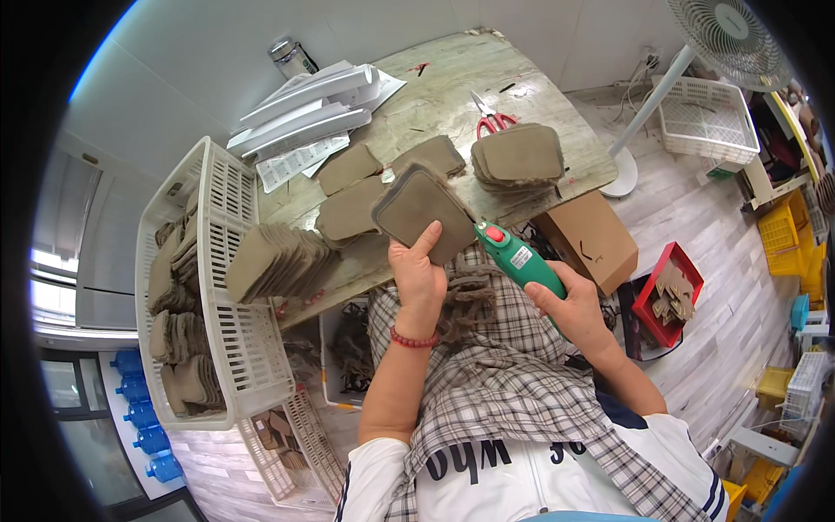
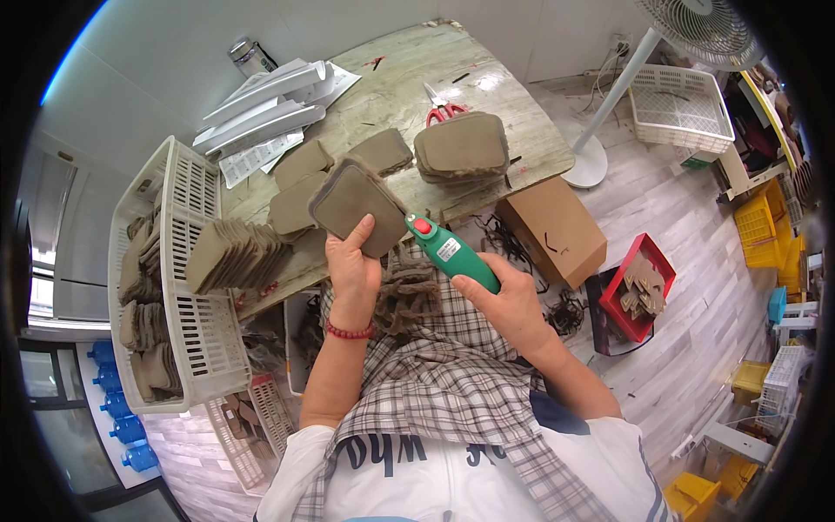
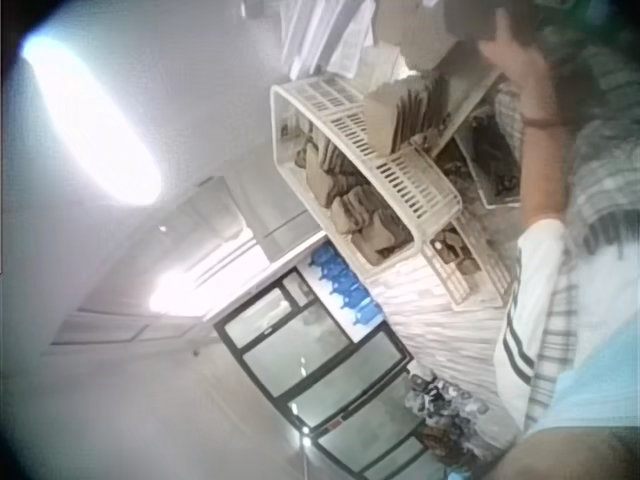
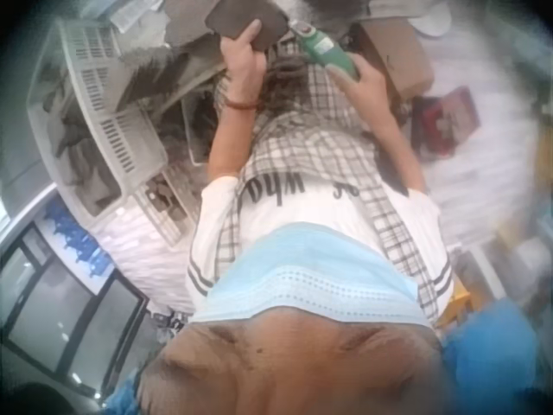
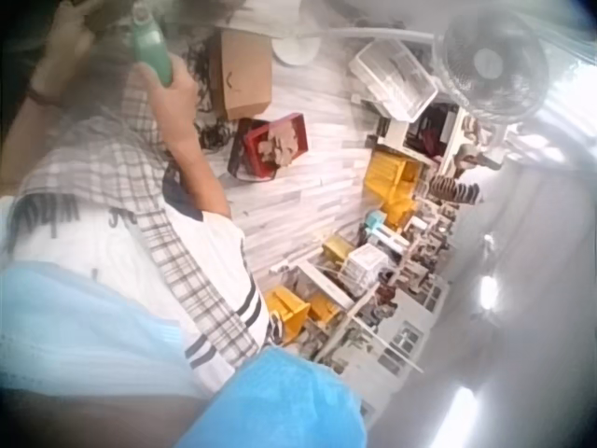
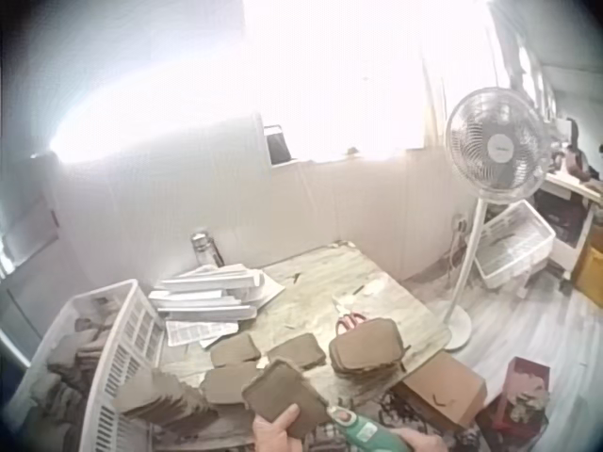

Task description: The person uses a green rotary tool to trim the edges of rectangular corduroy fabric pieces. They pick up pieces from a white basket, trim the edges, and place the finished pieces on the table.

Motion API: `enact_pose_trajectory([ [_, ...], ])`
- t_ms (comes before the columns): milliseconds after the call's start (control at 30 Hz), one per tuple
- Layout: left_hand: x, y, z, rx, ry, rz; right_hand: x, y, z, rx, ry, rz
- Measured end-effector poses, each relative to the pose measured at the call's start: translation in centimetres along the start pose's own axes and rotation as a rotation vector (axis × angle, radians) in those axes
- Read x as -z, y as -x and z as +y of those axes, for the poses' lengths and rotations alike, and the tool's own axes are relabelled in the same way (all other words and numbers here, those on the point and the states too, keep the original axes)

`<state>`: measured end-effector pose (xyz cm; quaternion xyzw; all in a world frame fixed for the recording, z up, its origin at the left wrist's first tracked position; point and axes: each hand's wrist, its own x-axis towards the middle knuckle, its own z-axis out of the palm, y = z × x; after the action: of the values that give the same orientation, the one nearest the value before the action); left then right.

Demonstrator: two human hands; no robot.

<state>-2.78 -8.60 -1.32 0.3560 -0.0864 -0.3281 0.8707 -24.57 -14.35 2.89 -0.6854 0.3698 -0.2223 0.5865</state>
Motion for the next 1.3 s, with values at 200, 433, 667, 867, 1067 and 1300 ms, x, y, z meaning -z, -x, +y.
enact_pose_trajectory([
  [200,-0.2,1.1,-0.3,0.070,-0.025,-0.011,0.0,-0.2,0.2,0.001,-0.013,0.009],
  [433,-0.3,2.6,-0.6,0.165,-0.072,-0.062,0.1,-0.6,0.2,0.029,-0.046,0.021],
  [667,0.7,3.2,-0.6,0.270,-0.105,-0.134,1.0,-0.7,-0.9,-0.009,-0.078,-0.017],
  [867,1.6,2.6,2.6,0.394,-0.276,-0.222,2.8,-0.6,-1.1,-0.034,-0.104,-0.114],
  [1067,2.8,1.1,5.7,0.528,-0.508,-0.374,4.9,-0.5,-0.4,-0.109,-0.023,-0.227],
  [1300,2.7,0.3,7.2,0.689,-0.745,-0.487,5.5,0.0,-0.3,-0.019,0.183,-0.282],
])
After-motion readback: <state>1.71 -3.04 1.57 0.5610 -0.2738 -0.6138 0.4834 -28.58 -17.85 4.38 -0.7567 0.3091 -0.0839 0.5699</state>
